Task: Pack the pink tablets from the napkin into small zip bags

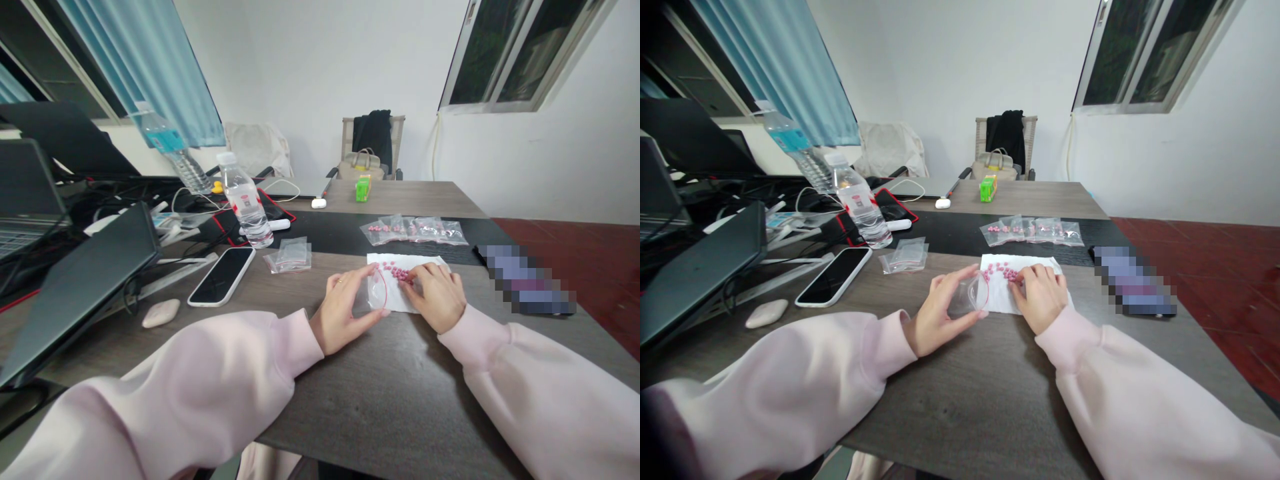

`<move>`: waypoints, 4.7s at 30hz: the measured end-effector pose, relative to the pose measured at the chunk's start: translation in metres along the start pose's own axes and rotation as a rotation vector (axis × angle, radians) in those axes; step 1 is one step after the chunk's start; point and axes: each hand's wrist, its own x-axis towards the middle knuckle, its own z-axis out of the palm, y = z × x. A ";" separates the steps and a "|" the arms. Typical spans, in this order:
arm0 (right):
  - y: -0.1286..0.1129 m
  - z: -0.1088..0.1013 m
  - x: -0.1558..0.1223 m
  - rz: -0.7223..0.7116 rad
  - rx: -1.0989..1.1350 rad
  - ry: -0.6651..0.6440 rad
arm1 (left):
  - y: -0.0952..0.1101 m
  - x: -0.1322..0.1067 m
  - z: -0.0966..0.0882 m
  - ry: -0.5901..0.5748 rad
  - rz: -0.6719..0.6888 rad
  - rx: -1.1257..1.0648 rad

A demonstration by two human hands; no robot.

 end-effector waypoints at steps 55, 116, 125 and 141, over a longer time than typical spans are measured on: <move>-0.019 -0.030 0.002 -0.542 0.655 0.280 | -0.005 -0.002 0.004 -0.053 0.028 0.035; 0.014 0.015 0.005 -0.204 0.513 -0.019 | -0.004 -0.001 0.002 -0.014 0.008 0.030; 0.010 0.013 0.006 -0.263 0.551 -0.005 | -0.003 0.000 0.002 -0.018 -0.002 0.035; -0.021 -0.035 0.003 -0.670 0.623 0.336 | -0.004 -0.001 0.003 -0.021 0.014 0.031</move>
